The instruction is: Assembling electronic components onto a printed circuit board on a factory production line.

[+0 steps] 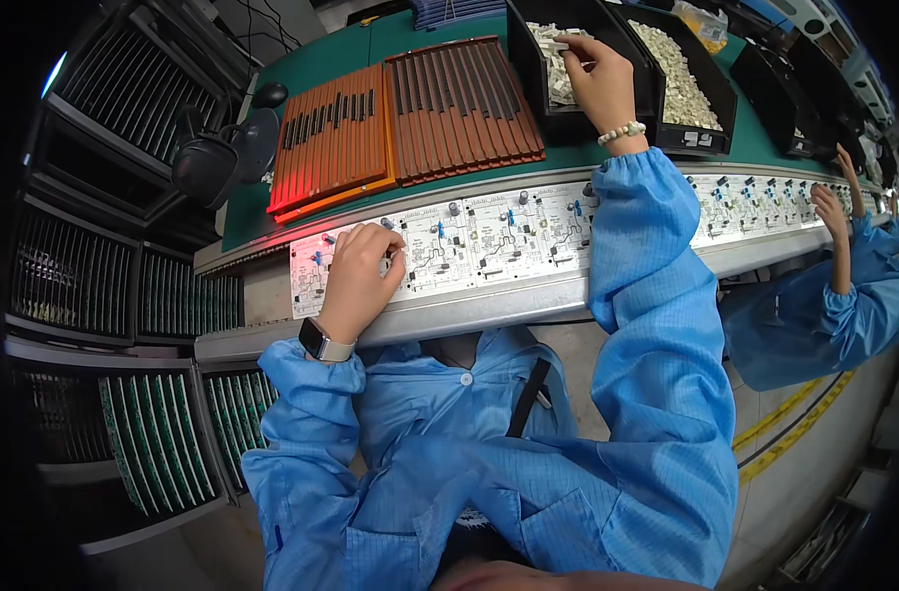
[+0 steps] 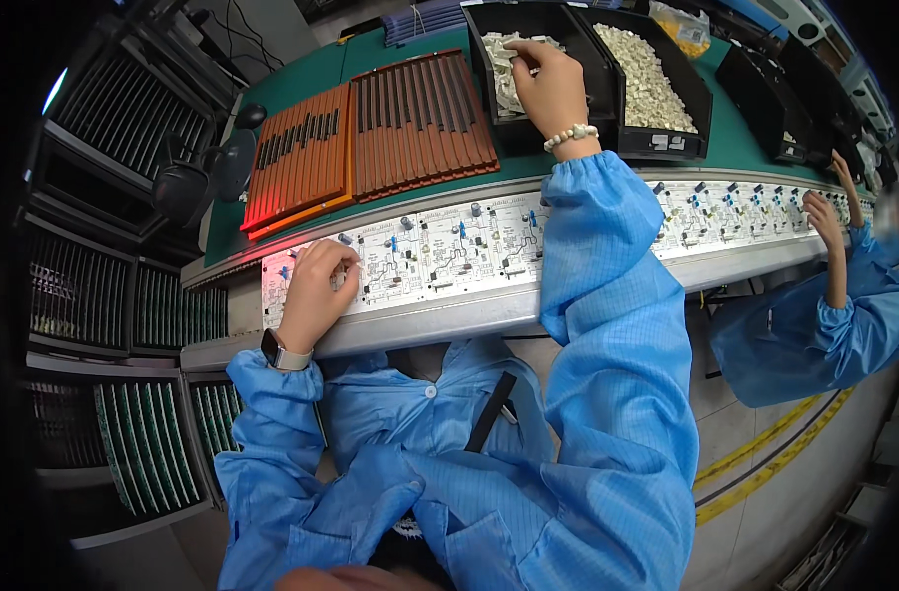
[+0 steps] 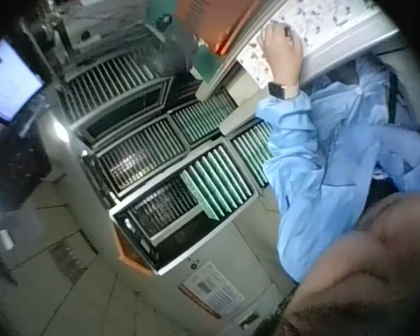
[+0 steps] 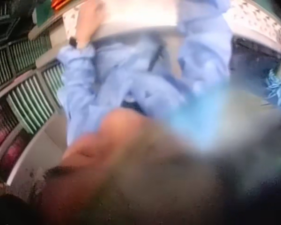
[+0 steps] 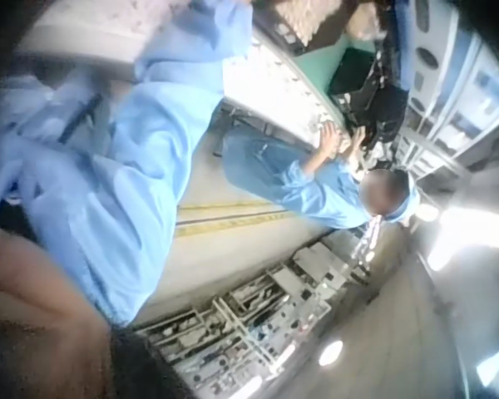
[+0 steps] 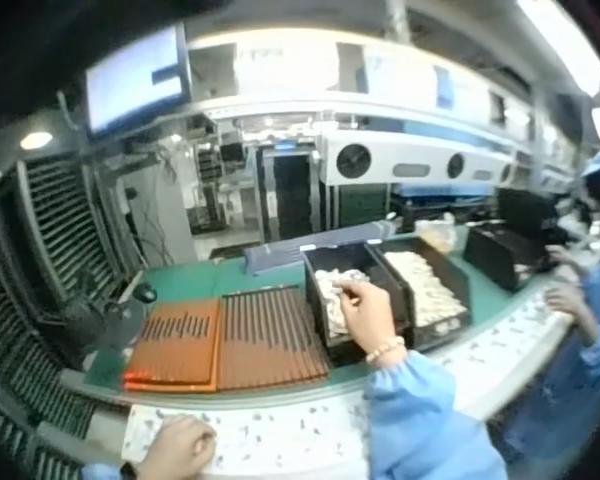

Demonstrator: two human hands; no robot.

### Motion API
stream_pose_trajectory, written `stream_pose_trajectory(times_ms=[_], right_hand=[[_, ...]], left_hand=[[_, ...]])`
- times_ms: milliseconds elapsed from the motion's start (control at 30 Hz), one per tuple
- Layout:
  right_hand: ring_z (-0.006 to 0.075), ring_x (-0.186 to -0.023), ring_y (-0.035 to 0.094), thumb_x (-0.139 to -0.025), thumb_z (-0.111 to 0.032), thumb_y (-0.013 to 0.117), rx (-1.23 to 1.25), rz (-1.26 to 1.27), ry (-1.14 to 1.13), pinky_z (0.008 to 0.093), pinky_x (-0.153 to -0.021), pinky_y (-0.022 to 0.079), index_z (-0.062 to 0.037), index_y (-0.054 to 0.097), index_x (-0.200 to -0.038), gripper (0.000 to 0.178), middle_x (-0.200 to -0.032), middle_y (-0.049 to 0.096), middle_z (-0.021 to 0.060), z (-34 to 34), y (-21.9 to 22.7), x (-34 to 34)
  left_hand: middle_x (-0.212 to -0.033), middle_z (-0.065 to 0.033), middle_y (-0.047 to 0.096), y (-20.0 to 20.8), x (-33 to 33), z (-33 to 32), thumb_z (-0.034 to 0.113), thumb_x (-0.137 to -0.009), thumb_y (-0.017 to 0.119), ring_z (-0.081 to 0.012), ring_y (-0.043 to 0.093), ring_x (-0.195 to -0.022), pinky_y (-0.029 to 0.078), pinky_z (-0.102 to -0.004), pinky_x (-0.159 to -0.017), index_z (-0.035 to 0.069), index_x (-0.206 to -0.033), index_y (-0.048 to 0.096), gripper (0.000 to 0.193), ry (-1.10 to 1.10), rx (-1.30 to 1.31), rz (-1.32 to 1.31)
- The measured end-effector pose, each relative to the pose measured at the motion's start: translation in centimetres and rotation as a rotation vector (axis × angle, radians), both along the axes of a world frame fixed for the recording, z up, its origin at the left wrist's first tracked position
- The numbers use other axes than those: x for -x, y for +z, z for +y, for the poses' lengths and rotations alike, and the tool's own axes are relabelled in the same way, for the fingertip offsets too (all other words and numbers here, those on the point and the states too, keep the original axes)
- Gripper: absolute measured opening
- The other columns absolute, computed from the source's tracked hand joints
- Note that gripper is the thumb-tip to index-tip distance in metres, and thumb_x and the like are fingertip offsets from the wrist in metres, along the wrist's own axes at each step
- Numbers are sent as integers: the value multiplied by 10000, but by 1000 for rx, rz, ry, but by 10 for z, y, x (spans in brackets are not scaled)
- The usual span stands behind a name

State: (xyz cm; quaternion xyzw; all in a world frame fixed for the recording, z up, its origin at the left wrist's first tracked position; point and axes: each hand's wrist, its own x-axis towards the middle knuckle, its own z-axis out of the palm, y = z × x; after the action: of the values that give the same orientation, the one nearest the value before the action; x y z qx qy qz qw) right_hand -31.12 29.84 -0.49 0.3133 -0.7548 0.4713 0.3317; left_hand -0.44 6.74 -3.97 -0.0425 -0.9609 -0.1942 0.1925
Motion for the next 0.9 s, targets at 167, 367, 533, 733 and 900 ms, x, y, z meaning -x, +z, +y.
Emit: stream_pose_trajectory(times_ms=[167,367,533,733,900], right_hand=[[181,-723,695,-874,-163,722,-57,24,56,273,-654,539,-73,745,-1042,192,-855,730,89,-5,-5,1],[164,-713,681,-889,-171,717,-1,82,72,270,-650,530,-92,745,-1064,193,-888,703,77,-4,4,-3],[106,-708,656,-876,-139,727,85,138,91,232,-637,510,-98,750,-1060,189,-853,676,41,-9,22,-27],[117,-846,675,-851,-65,735,-27,1,587,240,-731,560,-19,686,-913,91,-986,683,72,-37,19,-69],[150,-869,706,-865,-62,698,-405,-313,966,276,-771,596,-27,662,-914,70,-970,714,84,-51,18,-110]], left_hand=[[-837,-93,610,1,1,0,78,-814,656,-273,590,-855,412,-387,-799,44,-873,631,73,23,-4,-42],[-843,-86,620,10,6,2,87,-823,653,-257,596,-849,404,-381,-807,47,-868,638,63,-17,132,-51],[-919,-92,629,12,6,5,87,-850,647,-277,600,-892,405,-388,-857,37,-915,620,86,-48,258,-64],[-963,-134,654,26,-9,-34,127,-861,672,-276,620,-858,469,-376,-814,-6,-1011,643,201,103,-67,53],[-795,-42,662,-8,-20,-162,177,-945,650,-109,592,-698,482,-268,-649,0,-991,647,182,475,-430,231]])
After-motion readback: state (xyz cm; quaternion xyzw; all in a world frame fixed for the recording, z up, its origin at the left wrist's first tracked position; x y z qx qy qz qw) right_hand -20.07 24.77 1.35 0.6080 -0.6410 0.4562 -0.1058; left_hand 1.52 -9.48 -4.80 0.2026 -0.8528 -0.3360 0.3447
